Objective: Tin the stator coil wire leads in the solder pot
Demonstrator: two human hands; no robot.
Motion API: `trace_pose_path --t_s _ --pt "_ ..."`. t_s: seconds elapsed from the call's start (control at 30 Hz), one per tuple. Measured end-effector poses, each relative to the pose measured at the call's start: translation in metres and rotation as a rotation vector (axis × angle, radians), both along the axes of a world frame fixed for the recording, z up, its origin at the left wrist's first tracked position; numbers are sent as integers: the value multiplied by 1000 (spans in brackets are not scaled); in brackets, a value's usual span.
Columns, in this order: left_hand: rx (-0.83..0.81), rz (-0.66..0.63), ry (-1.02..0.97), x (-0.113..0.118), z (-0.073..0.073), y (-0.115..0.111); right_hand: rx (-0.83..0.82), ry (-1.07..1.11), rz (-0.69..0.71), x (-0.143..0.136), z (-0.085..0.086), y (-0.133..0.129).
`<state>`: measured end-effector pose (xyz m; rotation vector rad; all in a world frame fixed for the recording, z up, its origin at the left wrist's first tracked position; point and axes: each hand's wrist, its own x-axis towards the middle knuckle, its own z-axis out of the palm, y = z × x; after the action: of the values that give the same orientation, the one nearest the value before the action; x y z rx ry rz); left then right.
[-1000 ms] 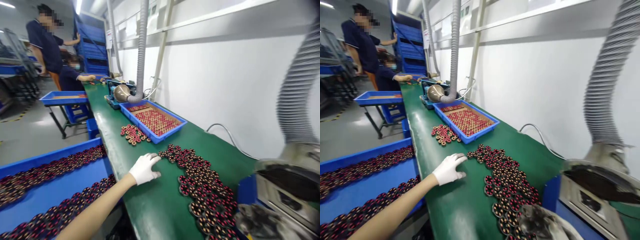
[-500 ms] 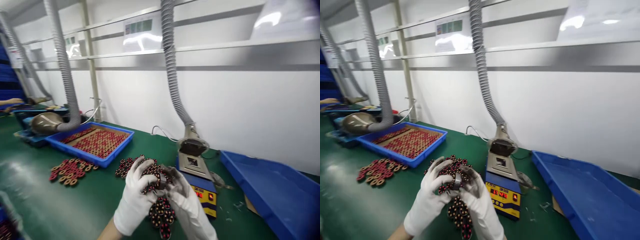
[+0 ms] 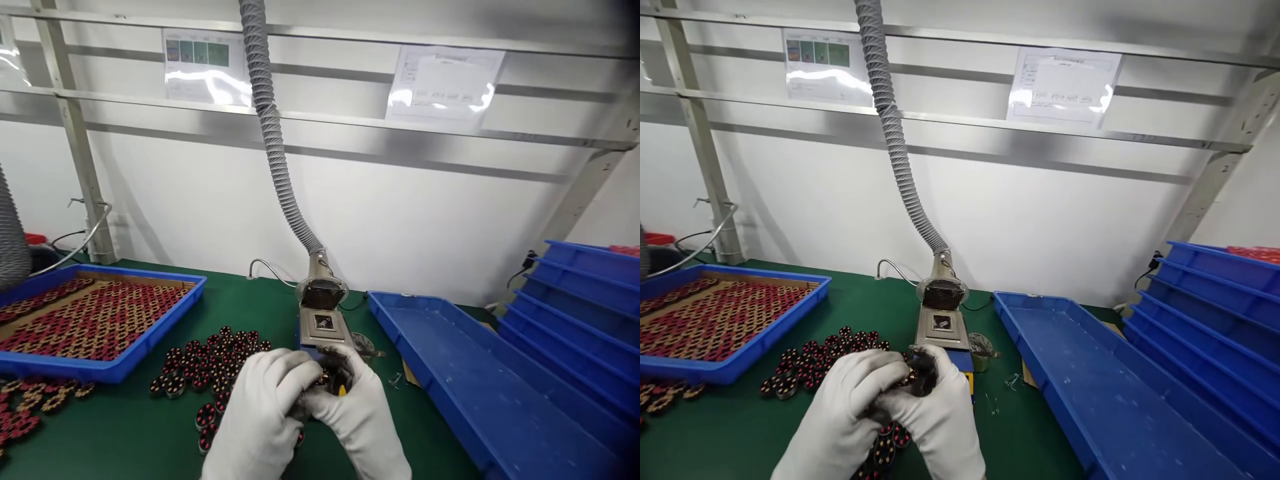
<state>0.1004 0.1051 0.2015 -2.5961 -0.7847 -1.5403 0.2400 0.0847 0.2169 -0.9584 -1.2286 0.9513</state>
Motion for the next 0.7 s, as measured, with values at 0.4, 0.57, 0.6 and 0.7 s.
trace_pose_path --t_s 0.4,0.57,0.6,0.7 --pt "-448 -352 -342 -4 -8 0 162 129 143 7 -7 3" --pt "-78 -264 -218 -6 -1 1 6 559 216 -2 -11 3" --pt "-98 -263 -236 -6 -2 1 27 527 218 0 -11 3" --pt "-231 -314 -312 -5 -5 -1 83 267 214 7 -10 2"
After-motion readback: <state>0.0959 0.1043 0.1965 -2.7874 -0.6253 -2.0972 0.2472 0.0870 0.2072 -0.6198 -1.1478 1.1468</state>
